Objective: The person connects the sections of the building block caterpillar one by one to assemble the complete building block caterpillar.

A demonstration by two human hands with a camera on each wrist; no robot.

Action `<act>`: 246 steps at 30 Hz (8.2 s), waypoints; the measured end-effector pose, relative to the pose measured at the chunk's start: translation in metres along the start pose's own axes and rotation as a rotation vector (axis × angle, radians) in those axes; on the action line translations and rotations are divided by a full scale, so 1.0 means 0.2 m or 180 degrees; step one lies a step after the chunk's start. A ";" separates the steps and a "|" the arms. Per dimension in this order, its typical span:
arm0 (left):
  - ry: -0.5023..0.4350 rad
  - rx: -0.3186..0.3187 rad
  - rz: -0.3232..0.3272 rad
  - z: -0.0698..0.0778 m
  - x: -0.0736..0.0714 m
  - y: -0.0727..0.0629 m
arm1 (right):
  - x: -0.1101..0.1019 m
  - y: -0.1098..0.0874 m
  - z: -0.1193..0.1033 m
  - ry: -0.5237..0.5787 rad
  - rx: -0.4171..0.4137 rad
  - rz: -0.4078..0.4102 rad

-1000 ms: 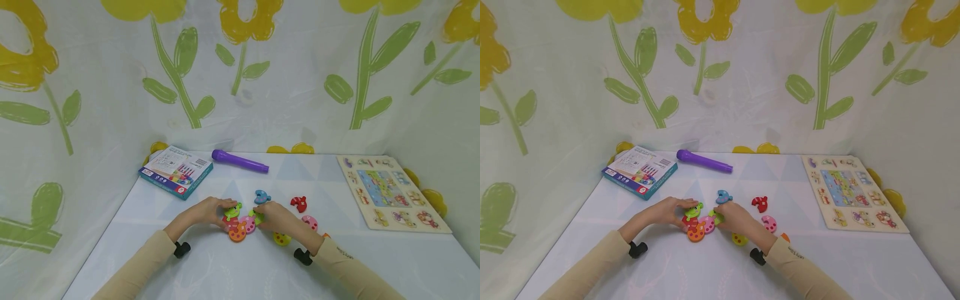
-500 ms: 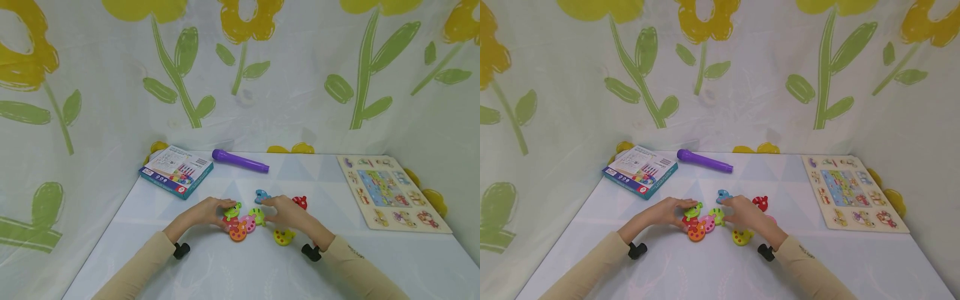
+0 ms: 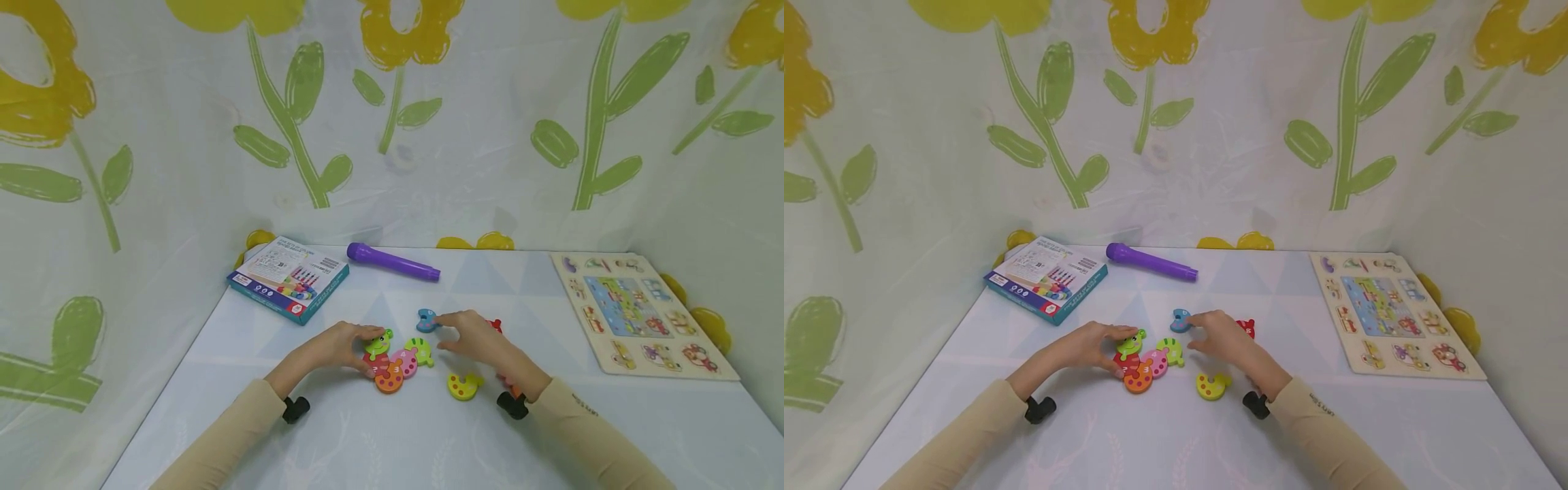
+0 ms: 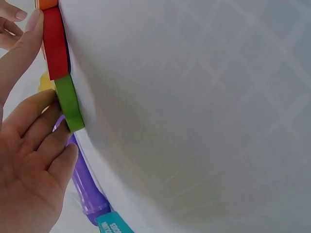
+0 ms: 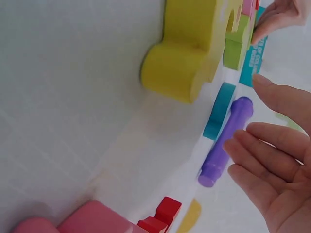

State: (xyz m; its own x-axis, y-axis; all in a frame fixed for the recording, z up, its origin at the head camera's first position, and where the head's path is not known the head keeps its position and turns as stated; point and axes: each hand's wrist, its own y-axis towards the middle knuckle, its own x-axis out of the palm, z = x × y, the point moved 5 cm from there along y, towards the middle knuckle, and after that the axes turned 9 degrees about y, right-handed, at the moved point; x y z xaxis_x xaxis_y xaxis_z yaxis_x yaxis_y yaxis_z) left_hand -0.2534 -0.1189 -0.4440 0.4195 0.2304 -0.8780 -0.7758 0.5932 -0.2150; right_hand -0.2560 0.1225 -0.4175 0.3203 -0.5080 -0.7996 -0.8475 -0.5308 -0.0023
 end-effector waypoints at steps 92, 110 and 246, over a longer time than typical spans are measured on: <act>0.0334 -0.0172 0.0267 0.03 0.01 -0.04 | 0.00 -0.11 -0.03 0.0276 0.0078 0.0127; 0.0459 -0.0129 0.0270 0.04 0.01 -0.04 | 0.09 -0.13 -0.06 0.0104 0.0297 0.0101; -0.0013 -0.0188 0.0173 0.03 0.01 -0.05 | 0.11 -0.45 -0.03 -0.0236 0.0407 0.0029</act>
State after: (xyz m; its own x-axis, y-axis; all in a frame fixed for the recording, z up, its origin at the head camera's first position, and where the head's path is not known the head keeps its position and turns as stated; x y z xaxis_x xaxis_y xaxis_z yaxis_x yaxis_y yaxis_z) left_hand -0.2426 -0.1202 -0.4411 0.3778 0.2644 -0.8873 -0.8239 0.5332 -0.1920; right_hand -0.1702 0.1556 -0.4305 0.2842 -0.4584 -0.8421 -0.8988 -0.4332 -0.0675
